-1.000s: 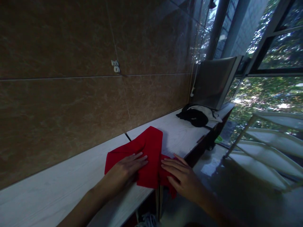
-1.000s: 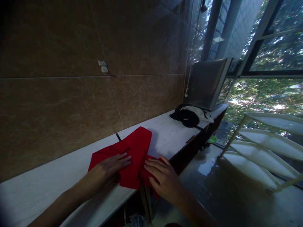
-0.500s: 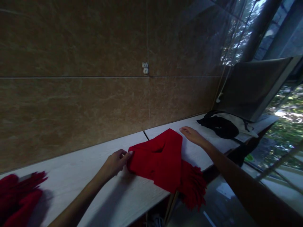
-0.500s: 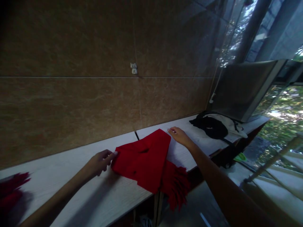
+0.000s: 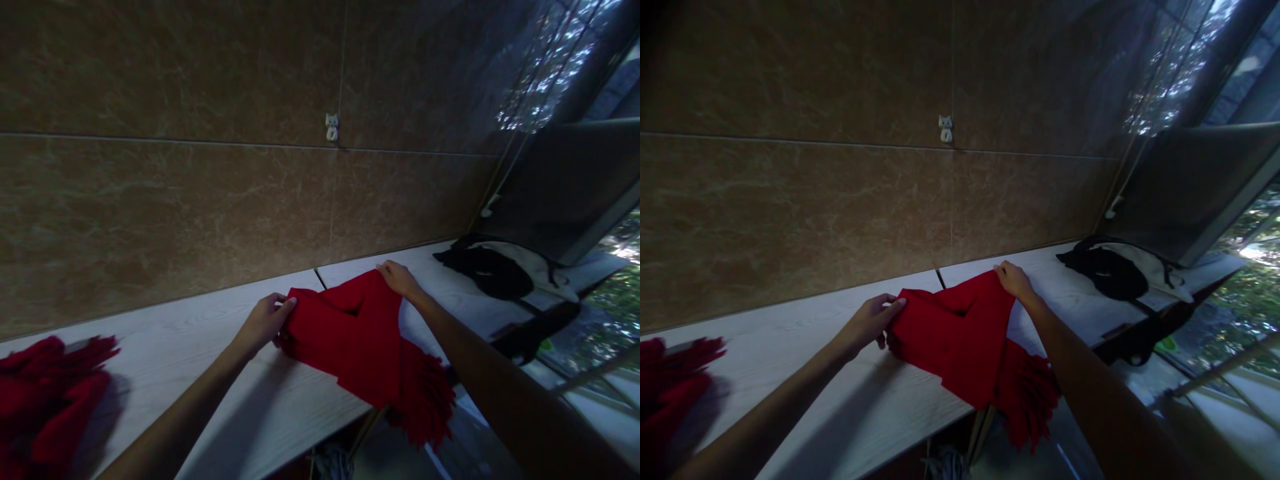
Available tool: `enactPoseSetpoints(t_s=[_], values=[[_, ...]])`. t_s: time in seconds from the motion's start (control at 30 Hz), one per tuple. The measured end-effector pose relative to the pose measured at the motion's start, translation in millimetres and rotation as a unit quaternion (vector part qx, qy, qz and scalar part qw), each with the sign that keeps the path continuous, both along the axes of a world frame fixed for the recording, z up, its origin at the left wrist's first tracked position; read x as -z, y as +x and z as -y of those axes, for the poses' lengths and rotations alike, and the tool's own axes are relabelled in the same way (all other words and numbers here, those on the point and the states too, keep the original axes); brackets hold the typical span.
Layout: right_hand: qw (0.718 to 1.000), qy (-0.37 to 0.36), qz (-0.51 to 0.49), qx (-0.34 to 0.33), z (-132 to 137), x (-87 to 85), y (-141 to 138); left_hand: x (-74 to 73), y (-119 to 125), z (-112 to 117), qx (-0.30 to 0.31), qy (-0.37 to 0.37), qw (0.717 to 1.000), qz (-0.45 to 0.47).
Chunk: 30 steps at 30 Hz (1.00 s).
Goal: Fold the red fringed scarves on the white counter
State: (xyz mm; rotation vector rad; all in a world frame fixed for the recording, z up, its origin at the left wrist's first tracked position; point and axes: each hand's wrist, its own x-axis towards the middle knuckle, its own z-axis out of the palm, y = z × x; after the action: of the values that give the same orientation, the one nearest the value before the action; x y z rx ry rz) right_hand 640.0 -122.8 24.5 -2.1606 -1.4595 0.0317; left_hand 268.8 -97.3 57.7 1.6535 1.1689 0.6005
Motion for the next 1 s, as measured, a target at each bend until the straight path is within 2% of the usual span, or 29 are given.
enactPoseSetpoints(t_s=[0.13,0.33,0.43,0.6,0.7,0.9,1.0], values=[[1.000,0.003,-0.009,-0.009,-0.1,-0.8,-0.8,6.0,0.6,-2.0,0.000,-0.029,1.000,-0.011],[0.998,0.019,-0.032,-0.047,-0.9,-10.2,-1.6,3.4,-0.2,-3.5,0.002,-0.014,1.000,0.012],[0.998,0.029,-0.042,-0.040,-5.9,-9.8,0.7,7.7,-1.1,-5.4,0.004,-0.046,0.998,0.039],[0.998,0.014,-0.059,-0.021,-12.6,-0.2,1.9,17.6,-0.9,-12.8,0.005,-0.077,0.997,-0.008],[0.997,0.032,-0.064,-0.010,-13.7,-0.1,2.0,17.0,-0.6,-14.9,0.020,-0.078,0.997,-0.003],[0.993,0.080,-0.087,0.015,-16.6,-2.3,2.6,20.3,-0.4,-15.5,0.037,-0.108,0.991,0.073],[0.992,0.073,-0.100,0.023,-19.6,1.7,2.7,21.5,-0.4,-20.3,0.041,-0.099,0.994,0.036]])
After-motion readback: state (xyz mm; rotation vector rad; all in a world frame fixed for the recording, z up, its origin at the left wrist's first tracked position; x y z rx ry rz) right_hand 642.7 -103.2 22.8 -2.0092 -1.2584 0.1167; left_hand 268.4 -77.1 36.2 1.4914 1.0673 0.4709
